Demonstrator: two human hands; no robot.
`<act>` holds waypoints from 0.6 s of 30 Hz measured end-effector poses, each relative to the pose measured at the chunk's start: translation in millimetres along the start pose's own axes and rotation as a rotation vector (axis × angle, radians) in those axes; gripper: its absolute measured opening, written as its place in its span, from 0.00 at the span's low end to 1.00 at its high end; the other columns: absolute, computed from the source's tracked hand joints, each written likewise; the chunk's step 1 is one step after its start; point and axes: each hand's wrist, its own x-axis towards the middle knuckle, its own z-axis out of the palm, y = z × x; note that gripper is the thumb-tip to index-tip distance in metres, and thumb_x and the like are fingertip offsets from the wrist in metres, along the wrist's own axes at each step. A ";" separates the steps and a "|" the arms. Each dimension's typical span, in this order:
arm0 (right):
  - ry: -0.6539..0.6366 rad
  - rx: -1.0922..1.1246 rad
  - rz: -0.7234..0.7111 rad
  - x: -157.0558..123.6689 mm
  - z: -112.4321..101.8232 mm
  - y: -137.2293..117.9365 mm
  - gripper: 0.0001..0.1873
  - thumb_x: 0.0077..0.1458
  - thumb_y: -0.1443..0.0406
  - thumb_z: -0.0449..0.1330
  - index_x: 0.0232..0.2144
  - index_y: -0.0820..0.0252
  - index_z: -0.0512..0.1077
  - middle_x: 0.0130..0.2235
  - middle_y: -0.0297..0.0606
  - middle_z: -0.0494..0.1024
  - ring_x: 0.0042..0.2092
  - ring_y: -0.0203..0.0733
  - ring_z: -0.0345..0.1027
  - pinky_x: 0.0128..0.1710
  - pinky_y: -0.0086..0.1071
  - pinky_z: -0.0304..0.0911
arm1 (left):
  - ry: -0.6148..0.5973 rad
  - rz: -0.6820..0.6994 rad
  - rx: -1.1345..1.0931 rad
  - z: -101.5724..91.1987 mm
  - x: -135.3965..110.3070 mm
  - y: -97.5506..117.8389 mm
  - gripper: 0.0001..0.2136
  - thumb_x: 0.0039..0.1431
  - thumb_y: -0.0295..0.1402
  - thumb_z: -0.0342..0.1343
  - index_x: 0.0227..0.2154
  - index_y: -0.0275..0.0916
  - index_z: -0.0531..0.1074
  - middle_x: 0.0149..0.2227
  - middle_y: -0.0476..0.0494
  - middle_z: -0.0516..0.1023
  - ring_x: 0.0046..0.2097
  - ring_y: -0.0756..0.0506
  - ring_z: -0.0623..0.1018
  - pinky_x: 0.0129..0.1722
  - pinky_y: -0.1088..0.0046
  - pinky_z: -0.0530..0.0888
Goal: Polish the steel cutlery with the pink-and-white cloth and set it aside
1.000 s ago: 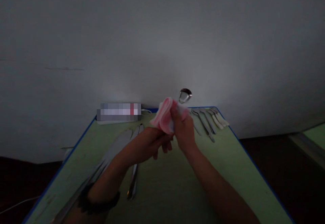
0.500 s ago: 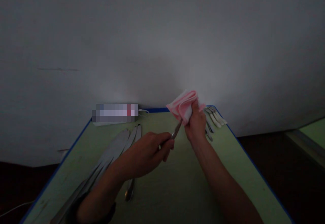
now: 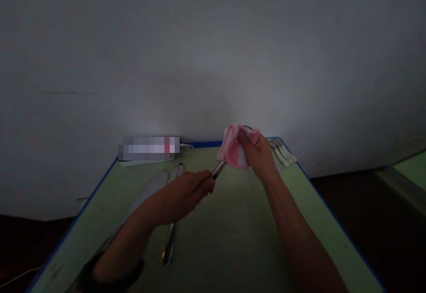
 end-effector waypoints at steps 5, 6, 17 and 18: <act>0.114 -0.243 -0.021 -3.2 -0.6 -14.9 0.24 0.53 0.52 0.50 0.13 0.60 0.54 0.15 0.27 0.52 0.18 0.28 0.44 0.17 0.26 0.39 | -0.147 0.025 -0.136 -14.7 -13.4 -3.4 0.15 0.64 0.41 0.38 0.28 0.39 0.63 0.24 0.53 0.64 0.26 0.51 0.67 0.28 0.76 0.65; 0.127 -0.211 -0.014 -4.6 2.9 -15.3 0.25 0.53 0.51 0.50 0.14 0.59 0.53 0.15 0.27 0.51 0.18 0.28 0.44 0.16 0.26 0.38 | -0.166 0.027 -0.173 -16.3 -14.8 -6.1 0.15 0.64 0.41 0.38 0.28 0.39 0.63 0.24 0.53 0.64 0.26 0.52 0.68 0.28 0.77 0.66; 0.164 0.495 0.317 -41.6 72.6 2.2 0.18 0.51 0.51 0.52 0.27 0.61 0.66 0.23 0.30 0.66 0.22 0.30 0.56 0.21 0.24 0.54 | -0.024 0.050 -0.044 -6.7 -9.3 -6.1 0.12 0.61 0.35 0.41 0.26 0.38 0.64 0.23 0.51 0.66 0.25 0.51 0.66 0.24 0.78 0.64; 0.125 0.509 0.344 -46.6 77.4 0.6 0.17 0.50 0.52 0.53 0.27 0.61 0.67 0.24 0.31 0.67 0.23 0.30 0.57 0.21 0.24 0.54 | 0.021 0.048 -0.025 -6.3 -7.2 -9.2 0.11 0.60 0.34 0.42 0.25 0.38 0.64 0.23 0.51 0.66 0.25 0.51 0.66 0.24 0.78 0.64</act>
